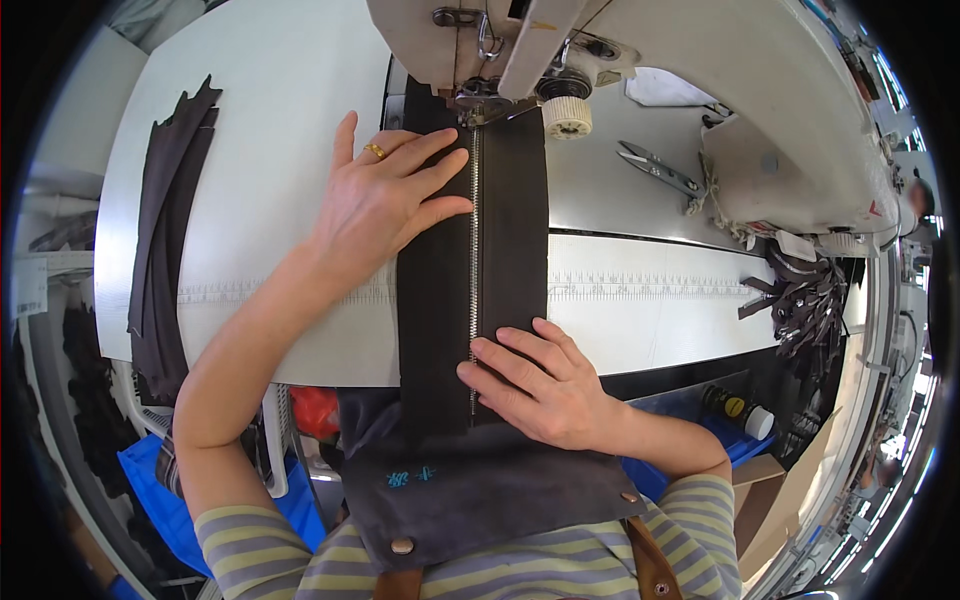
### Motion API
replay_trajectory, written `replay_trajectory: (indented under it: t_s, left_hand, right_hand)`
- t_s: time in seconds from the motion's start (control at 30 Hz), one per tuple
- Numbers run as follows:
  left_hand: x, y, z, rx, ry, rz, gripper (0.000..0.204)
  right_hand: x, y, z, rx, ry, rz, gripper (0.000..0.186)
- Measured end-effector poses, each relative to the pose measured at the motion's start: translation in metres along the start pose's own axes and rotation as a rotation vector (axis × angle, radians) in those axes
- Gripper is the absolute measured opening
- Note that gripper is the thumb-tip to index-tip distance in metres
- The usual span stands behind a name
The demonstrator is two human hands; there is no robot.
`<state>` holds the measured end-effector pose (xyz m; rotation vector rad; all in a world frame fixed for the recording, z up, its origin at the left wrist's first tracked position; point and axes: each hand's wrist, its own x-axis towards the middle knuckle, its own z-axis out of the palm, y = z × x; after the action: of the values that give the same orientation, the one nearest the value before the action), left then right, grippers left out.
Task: Sewing a zipper onto a plaid fabric strip using an industrial sewing machine.
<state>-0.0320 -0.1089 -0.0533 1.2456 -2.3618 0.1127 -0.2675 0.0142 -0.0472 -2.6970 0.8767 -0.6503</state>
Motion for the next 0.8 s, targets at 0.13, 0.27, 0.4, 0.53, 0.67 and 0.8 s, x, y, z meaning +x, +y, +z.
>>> replay_trajectory:
  t_s: [0.13, 0.27, 0.4, 0.53, 0.67, 0.8]
  left_hand:
    - [0.003, 0.001, -0.006, -0.022, -0.043, -0.005, 0.048]
    - [0.002, 0.002, -0.006, -0.013, -0.039, 0.03, 0.052]
    - [0.004, 0.001, -0.007, -0.031, -0.059, 0.019, 0.052]
    - [0.008, -0.003, -0.003, -0.008, -0.032, 0.003, 0.051]
    - [0.0, 0.004, -0.003, 0.005, -0.033, 0.025, 0.05]
    - [0.002, 0.006, -0.007, -0.048, -0.034, -0.012, 0.049]
  right_hand:
    - [0.001, 0.001, -0.007, -0.026, -0.033, -0.001, 0.038]
    - [0.001, 0.003, -0.007, -0.03, -0.037, -0.02, 0.037]
    - [0.004, 0.006, -0.008, -0.013, -0.046, -0.042, 0.037]
    - [0.012, 0.01, -0.012, -0.02, -0.059, -0.023, 0.037]
    - [0.009, 0.006, -0.011, -0.061, -0.069, -0.032, 0.037]
    - [0.004, 0.003, -0.005, -0.05, -0.033, -0.075, 0.036]
